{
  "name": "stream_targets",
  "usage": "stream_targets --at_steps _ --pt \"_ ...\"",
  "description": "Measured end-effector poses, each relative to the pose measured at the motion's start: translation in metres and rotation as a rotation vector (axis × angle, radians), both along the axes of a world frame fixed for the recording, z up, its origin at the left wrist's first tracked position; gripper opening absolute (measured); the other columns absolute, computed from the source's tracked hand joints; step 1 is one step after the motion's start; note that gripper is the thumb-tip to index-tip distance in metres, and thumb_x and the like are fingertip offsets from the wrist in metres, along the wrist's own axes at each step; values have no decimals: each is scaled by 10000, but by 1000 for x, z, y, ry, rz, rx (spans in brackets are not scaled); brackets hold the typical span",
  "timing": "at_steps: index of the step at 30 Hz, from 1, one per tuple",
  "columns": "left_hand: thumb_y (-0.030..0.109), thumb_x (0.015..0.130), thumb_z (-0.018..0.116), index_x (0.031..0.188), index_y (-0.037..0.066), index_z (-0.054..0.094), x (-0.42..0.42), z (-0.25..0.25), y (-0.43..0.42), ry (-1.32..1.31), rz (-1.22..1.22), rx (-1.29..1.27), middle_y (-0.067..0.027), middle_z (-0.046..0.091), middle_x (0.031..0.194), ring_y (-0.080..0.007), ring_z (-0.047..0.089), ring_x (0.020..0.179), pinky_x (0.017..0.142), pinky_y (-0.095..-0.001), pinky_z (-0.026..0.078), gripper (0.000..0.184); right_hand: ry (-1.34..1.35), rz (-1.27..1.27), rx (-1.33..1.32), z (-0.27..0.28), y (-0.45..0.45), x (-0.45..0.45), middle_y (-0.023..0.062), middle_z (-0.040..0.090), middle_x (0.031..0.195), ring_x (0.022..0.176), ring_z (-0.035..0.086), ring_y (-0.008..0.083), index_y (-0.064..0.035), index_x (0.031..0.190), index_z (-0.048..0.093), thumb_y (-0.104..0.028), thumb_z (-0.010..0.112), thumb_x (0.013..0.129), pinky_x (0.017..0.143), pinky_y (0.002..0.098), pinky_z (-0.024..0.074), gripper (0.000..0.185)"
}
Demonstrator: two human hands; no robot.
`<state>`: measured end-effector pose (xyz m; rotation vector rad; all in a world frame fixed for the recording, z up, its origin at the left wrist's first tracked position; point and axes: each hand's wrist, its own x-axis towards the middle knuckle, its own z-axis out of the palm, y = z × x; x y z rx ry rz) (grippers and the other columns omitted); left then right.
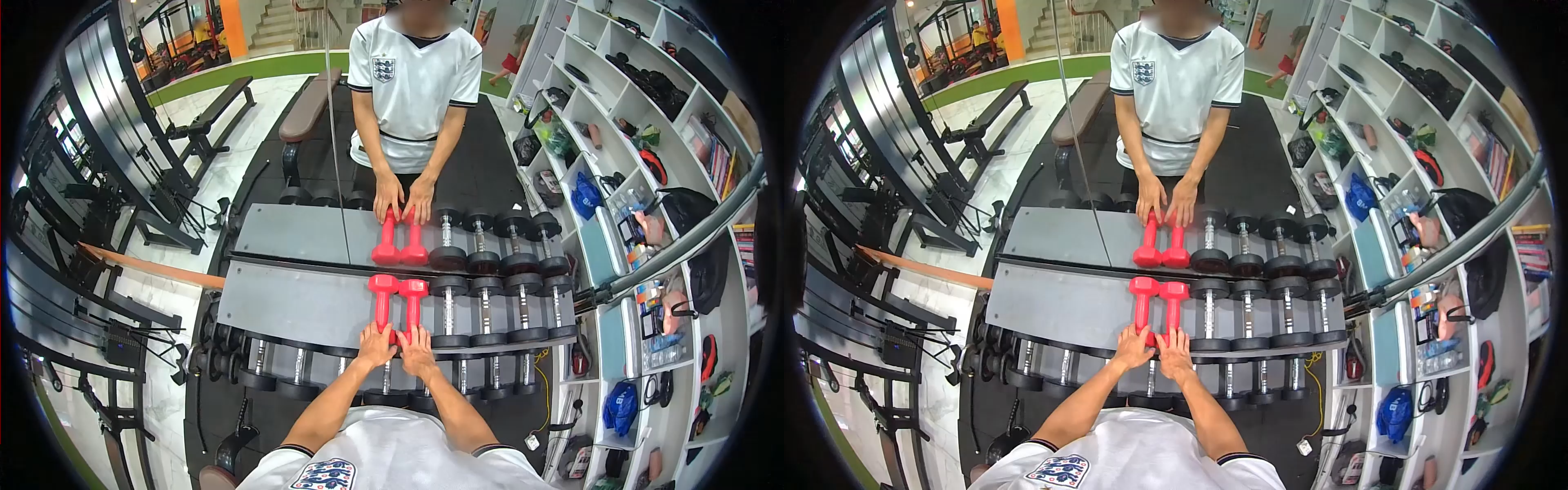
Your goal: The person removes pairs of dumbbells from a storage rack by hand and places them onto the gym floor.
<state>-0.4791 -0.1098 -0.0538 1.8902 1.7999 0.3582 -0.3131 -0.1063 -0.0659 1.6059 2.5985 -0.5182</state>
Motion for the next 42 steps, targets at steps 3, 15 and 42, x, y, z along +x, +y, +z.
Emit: stream_targets --at_steps 3,15,42 --pt "404 780 723 1418 137 468 8 -6 15 75 28 -78 -286 489 1260 -430 449 1216 1020 -542 360 736 -14 15 -25 4 2 -2 294 164 1534 1425 148 501 -122 1486 339 -172 668 790 1180 592 118 772" --pt "417 774 767 1221 78 595 5 -11 39 80 13 -270 -255 492 1229 -417 444 1200 989 -547 392 587 451 -410 -209 14 32 -6 288 325 1397 1292 334 452 -30 1496 194 -223 803 716 1128 512 274 1009" --pt "322 712 776 1275 -69 400 -7 -45 92 -344 613 -365 -272 627 1171 -411 624 1073 950 -437 488 782 99 -738 -455 -3 101 -30 252 622 1220 1121 620 389 56 1441 256 -340 693 843 970 457 492 839"
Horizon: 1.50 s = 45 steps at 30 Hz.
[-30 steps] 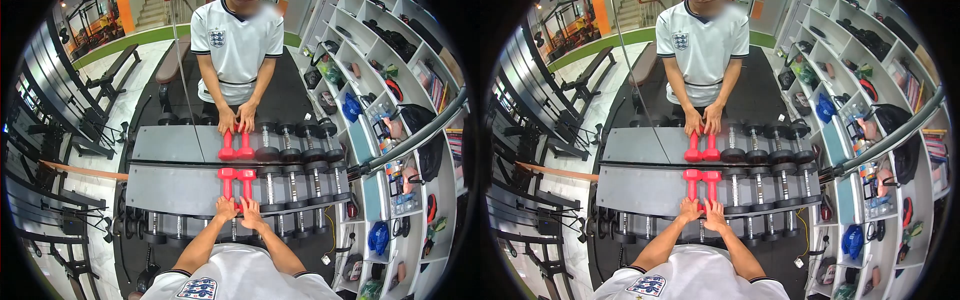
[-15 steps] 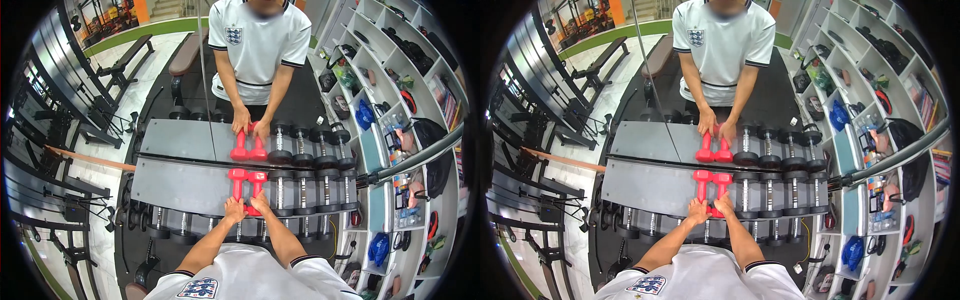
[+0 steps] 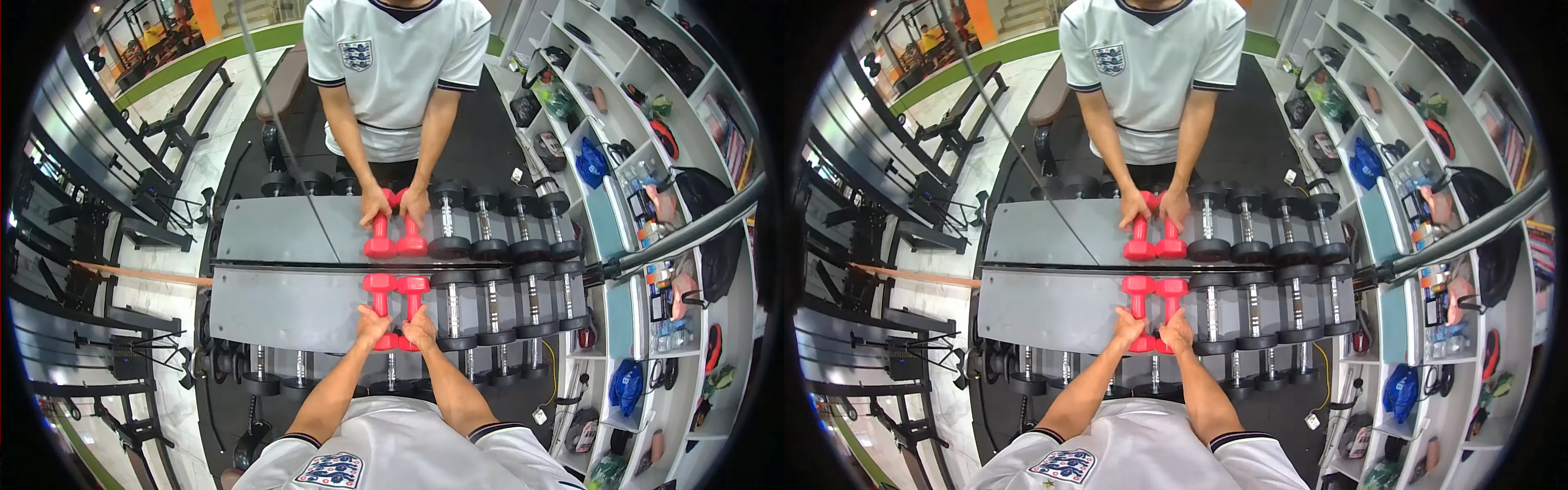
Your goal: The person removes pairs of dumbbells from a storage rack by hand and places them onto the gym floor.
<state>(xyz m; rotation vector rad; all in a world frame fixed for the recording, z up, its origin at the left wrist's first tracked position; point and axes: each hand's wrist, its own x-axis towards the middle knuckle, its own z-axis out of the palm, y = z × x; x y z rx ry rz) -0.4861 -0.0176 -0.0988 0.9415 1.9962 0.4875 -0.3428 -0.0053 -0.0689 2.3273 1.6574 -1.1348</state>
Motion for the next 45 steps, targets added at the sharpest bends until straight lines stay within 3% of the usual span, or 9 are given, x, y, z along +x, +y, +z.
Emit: stream_targets --at_steps 3,4,8,11,27,36,39,43,45 --pt "195 725 781 1126 -43 519 1 -15 18 -145 33 0 -207 667 940 -342 688 815 662 -427 558 535 0 -18 -9 8 2 -1 245 631 1205 1111 626 387 47 1416 285 -328 700 842 967 455 493 802" --pt "124 757 751 978 -29 611 2 -16 24 -427 180 -58 -150 664 799 -282 667 641 513 -413 543 303 2 -25 -11 9 2 -1 243 634 1200 1108 628 386 44 1402 299 -321 702 842 964 455 495 781" --pt "117 740 776 802 12 636 -2 -30 35 -849 362 -173 -102 627 673 -226 609 516 405 -375 456 185 9 -46 -22 10 3 -2 241 641 1181 1103 630 388 33 1342 343 -299 707 844 957 458 498 700" --pt "114 743 773 792 16 629 5 4 40 -741 413 -207 -92 599 650 -210 580 492 396 -360 449 181 35 -59 -17 9 4 1 259 640 1160 1093 630 404 26 1303 358 -303 701 845 952 473 498 660" --pt "78 749 694 814 43 587 -43 -2 15 -680 371 -208 -60 549 617 -182 514 460 419 -369 471 130 43 -71 5 5 6 0 268 647 1130 1078 634 414 2 1242 381 -316 686 844 938 490 502 593" --pt "66 734 696 794 57 558 -86 9 0 -682 418 -162 -47 527 598 -164 483 424 371 -340 421 151 15 -65 60 -5 2 -3 272 652 1114 1052 641 423 5 1230 378 -311 684 849 932 495 502 582" --pt "67 733 699 789 58 569 -95 12 4 -691 428 -147 -48 534 599 -162 491 428 376 -338 423 142 2 -44 -46 3 7 -3 241 634 1194 1110 627 383 26 1378 330 -335 676 860 965 456 493 720" --pt "64 736 698 786 53 585 -98 7 10 -681 436 -149 -55 549 601 -166 502 432 382 -339 430 125 2 -54 10 3 6 -4 278 641 1133 1075 627 421 14 1237 376 -314 682 848 940 488 496 594" --pt "64 739 695 787 49 590 -93 1 9 -666 444 -142 -58 555 604 -168 503 429 378 -339 425 116 -9 -48 3 4 7 -5 276 639 1140 1081 624 419 24 1267 369 -318 683 848 945 481 494 625"
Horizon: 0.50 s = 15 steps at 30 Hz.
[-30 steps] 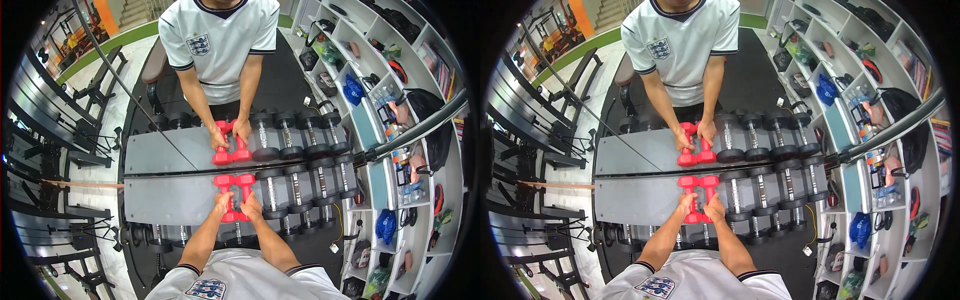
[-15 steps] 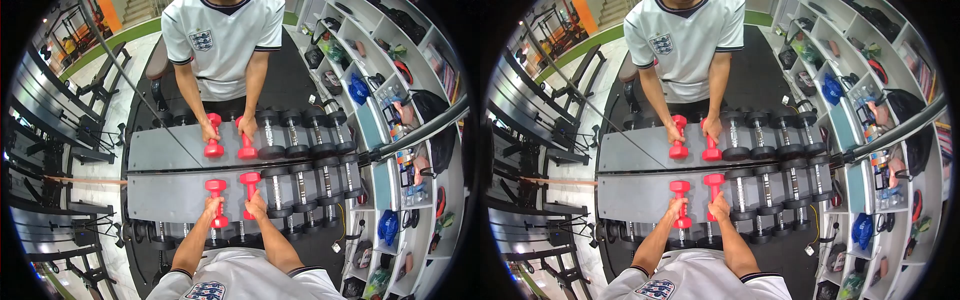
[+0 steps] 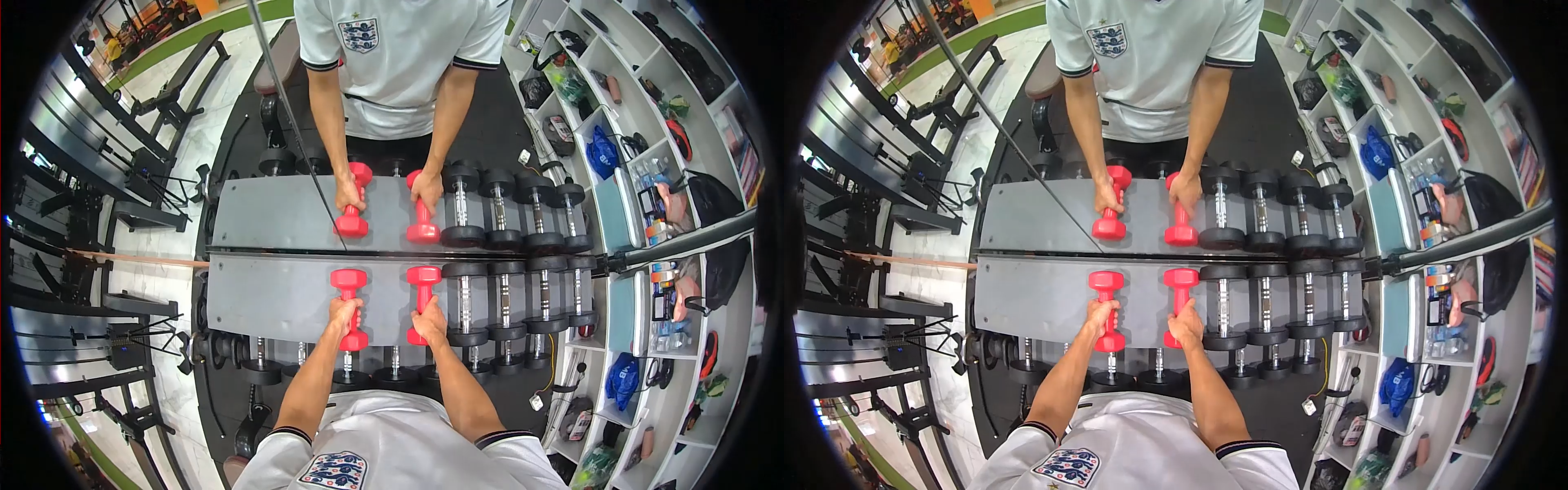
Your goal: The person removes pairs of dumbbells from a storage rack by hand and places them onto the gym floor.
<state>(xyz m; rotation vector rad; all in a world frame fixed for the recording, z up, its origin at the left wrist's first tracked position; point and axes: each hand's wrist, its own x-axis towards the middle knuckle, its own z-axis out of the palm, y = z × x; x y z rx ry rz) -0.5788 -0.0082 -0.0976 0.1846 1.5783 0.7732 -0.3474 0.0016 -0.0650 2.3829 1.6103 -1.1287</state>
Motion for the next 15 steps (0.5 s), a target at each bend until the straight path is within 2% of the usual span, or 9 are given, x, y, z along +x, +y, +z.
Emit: stream_targets --at_steps 3,6,9,12,15 --pt "51 769 666 832 36 585 4 -6 -1 65 24 20 -66 567 614 -171 520 430 375 -332 435 104 -9 1 -6 1 -2 -2 274 639 1141 1081 623 417 39 1312 356 -322 683 846 947 475 494 674" --pt "64 770 664 861 19 593 9 -10 0 318 -13 15 -88 596 634 -194 562 434 368 -354 449 124 -13 6 0 0 0 -2 272 641 1137 1079 624 417 48 1336 346 -327 683 844 943 476 496 704" --pt "105 761 668 893 3 601 12 -15 0 661 -133 146 -117 628 655 -219 615 465 385 -373 479 180 -18 7 -5 -1 -1 -2 271 644 1132 1080 624 417 48 1333 349 -331 685 841 940 480 496 706" --pt "141 756 660 884 -6 611 12 -2 4 616 -139 82 -141 647 661 -233 635 477 405 -379 501 200 -23 0 -7 1 -2 -2 267 646 1132 1086 621 419 25 1332 356 -338 692 836 942 485 496 701" --pt "182 777 629 833 6 650 14 21 8 599 -149 34 -165 654 615 -272 662 510 515 -406 530 186 -40 -6 32 8 -1 -6 264 661 1078 1031 643 427 -18 1257 377 -334 685 825 914 490 510 617"
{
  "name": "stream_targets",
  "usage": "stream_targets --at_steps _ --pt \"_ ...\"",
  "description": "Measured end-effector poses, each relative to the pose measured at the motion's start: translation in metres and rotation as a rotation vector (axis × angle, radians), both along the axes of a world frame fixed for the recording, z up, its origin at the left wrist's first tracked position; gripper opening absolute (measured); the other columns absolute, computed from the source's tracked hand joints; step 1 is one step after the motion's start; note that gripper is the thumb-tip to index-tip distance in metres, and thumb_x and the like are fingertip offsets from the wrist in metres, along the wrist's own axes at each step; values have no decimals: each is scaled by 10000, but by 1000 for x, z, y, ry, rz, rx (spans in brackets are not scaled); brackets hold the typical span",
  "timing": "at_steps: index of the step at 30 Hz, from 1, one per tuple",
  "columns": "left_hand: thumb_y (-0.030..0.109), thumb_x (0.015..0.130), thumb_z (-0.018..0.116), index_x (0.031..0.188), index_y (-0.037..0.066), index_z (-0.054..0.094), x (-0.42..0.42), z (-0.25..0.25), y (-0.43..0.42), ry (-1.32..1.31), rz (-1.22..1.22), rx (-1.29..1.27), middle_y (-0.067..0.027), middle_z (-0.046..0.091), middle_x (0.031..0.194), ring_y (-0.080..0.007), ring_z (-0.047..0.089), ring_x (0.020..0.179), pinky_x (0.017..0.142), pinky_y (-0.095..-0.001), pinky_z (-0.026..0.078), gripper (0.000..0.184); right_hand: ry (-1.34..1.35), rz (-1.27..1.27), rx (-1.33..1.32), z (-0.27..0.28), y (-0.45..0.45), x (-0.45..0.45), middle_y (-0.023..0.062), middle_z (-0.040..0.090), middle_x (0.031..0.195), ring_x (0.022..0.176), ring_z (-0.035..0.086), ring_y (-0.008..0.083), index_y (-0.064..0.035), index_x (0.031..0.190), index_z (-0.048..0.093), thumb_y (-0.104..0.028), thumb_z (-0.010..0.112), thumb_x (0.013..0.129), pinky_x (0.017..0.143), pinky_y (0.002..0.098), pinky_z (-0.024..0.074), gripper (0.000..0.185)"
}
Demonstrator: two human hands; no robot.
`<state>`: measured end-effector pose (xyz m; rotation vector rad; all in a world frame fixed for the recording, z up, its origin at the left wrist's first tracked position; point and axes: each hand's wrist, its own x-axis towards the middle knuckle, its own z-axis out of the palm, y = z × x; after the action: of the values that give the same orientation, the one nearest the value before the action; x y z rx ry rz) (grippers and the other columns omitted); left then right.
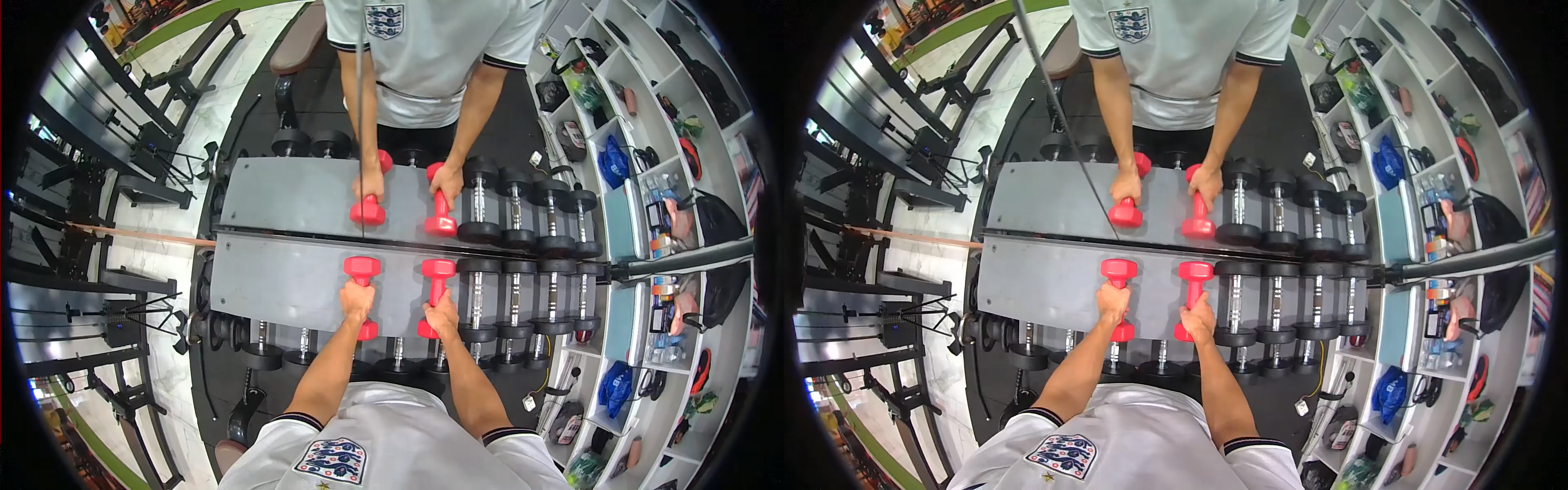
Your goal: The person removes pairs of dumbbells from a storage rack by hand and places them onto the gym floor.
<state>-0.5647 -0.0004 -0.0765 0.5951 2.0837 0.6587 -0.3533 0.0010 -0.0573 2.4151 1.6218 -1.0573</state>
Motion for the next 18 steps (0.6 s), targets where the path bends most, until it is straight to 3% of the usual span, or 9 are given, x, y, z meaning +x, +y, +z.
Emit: stream_targets --at_steps 3,4,7,15,18 --pt "213 777 639 849 15 676 -3 -5 1 -10 -26 -58 -213 687 709 -332 700 631 603 -428 554 214 -9 -30 2 -2 -1 -1 260 659 1089 1033 643 427 -53 1263 393 -347 698 806 915 491 511 623" --pt "239 770 644 896 8 689 -4 -22 1 56 -33 -38 -252 701 831 -400 702 815 741 -461 554 268 -3 -43 -19 0 0 -1 260 650 1122 1060 634 425 -55 1301 392 -349 709 804 932 488 504 659" --pt "228 759 629 914 4 692 -6 -36 1 14 -48 -97 -276 691 936 -441 662 958 849 -489 523 279 -4 -54 -14 -2 0 -2 253 647 1137 1073 627 429 -57 1283 417 -349 710 799 938 486 499 637" --pt "201 754 591 933 15 700 -6 -30 2 26 -38 -116 -272 693 952 -438 664 960 857 -491 531 280 -10 -51 18 -11 -3 0 243 666 1081 1043 634 441 -66 1229 418 -339 707 783 914 500 503 598" --pt "201 754 593 938 18 703 -4 -19 3 66 -53 -111 -268 694 957 -436 666 963 856 -490 534 282 115 -119 46 -27 -2 6 188 691 997 920 693 347 -57 1177 495 -320 717 758 836 436 542 542"
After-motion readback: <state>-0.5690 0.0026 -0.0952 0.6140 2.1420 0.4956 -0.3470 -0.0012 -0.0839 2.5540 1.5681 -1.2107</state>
